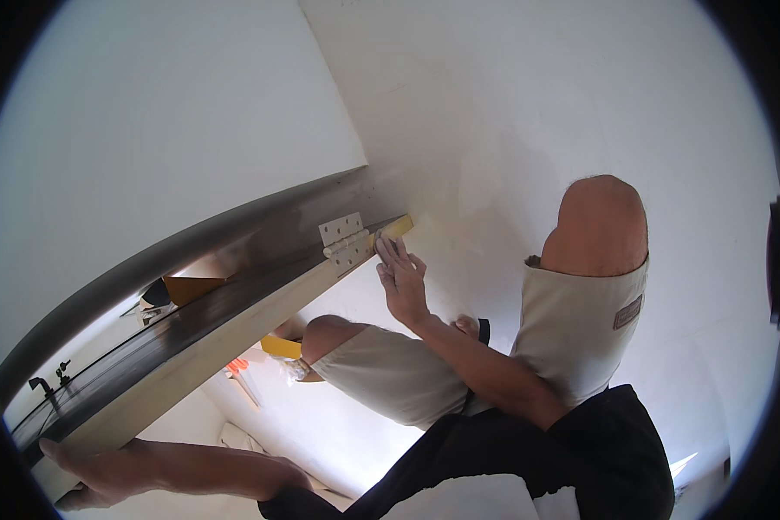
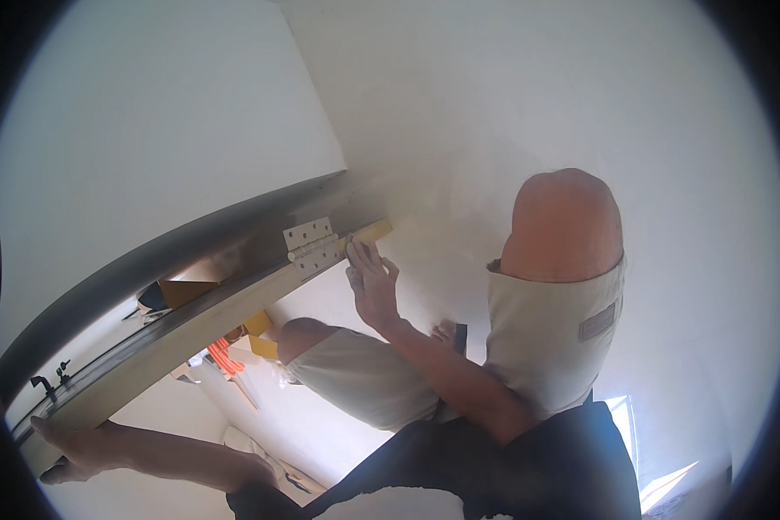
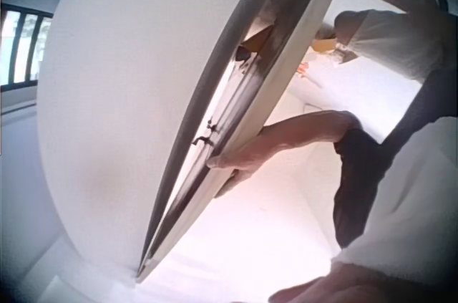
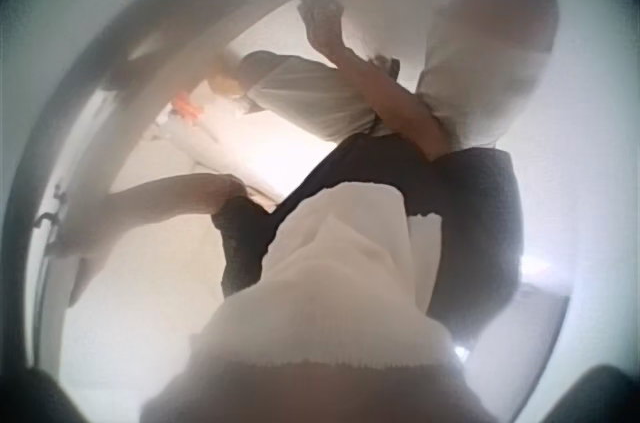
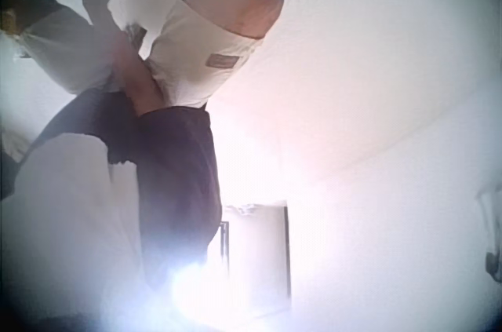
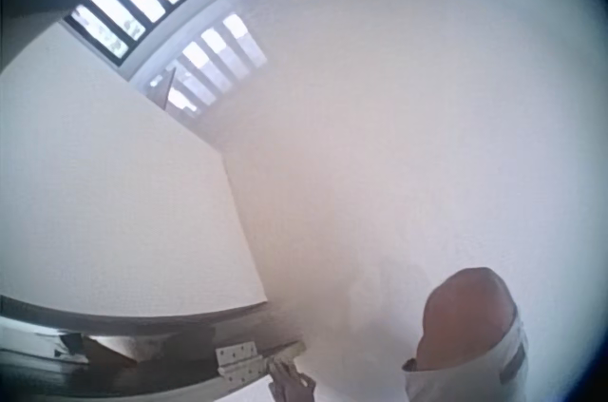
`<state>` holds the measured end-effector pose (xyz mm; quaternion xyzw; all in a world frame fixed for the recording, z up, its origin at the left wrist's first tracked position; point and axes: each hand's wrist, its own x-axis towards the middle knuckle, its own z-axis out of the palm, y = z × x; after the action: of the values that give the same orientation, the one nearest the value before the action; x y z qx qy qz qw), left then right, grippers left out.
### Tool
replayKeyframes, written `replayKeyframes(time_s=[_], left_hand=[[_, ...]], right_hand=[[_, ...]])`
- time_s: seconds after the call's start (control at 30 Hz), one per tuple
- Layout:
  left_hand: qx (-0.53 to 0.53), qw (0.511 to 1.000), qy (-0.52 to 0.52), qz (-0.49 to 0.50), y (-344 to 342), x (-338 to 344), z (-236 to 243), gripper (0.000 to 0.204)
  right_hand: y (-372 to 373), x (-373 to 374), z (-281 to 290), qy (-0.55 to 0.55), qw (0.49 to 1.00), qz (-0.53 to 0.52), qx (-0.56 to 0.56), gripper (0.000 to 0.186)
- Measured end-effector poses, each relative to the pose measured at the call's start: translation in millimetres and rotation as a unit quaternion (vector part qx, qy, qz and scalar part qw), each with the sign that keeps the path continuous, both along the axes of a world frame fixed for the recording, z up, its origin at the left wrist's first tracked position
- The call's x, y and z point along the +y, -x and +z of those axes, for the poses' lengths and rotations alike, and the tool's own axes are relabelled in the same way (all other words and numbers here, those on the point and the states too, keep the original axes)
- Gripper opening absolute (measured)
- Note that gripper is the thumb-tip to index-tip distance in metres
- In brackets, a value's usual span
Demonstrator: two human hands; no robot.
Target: The person sands the edges of a door frame and the door itself using a sanding block. They work on the vertical edge near the hinges and the bottom corner of the frame, then move to the door surface.
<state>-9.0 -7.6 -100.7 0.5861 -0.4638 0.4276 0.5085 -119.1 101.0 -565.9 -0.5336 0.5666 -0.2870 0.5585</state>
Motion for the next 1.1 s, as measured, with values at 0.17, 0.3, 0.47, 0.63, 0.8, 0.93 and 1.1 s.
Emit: replayKeyframes(time_s=[0.17,0.3,0.47,0.63,0.8,0.93,1.1], left_hand=[[-0.037,0.981,-0.116,0.15,29,-5,-15,0.101],[-0.047,0.977,-0.094,0.186,25,-2,-17,0.096],[-0.1,0.983,-0.074,0.136,15,1,-16,0.075],[-0.093,0.979,-0.068,0.168,16,-2,-18,0.075],[-0.099,0.974,-0.086,0.182,27,-6,-21,0.075],[-0.081,0.979,-0.082,0.166,20,-3,-17,0.083],[-0.083,0.978,-0.069,0.176,30,-9,-22,0.072]], right_hand=[[9,-12,-14,-0.072,0.996,0.024,0.044,0.046],[2,12,31,0.035,0.999,-0.005,-0.024,0.048],[14,-20,17,0.066,0.997,0.032,-0.007,0.049],[24,-9,19,0.107,0.99,0.084,0.019,0.052],[21,-24,15,0.118,0.99,0.076,-0.004,0.053],[26,-12,17,0.127,0.987,0.097,0.001,0.051],[24,-33,14,0.163,0.983,0.086,0.022,0.055]])
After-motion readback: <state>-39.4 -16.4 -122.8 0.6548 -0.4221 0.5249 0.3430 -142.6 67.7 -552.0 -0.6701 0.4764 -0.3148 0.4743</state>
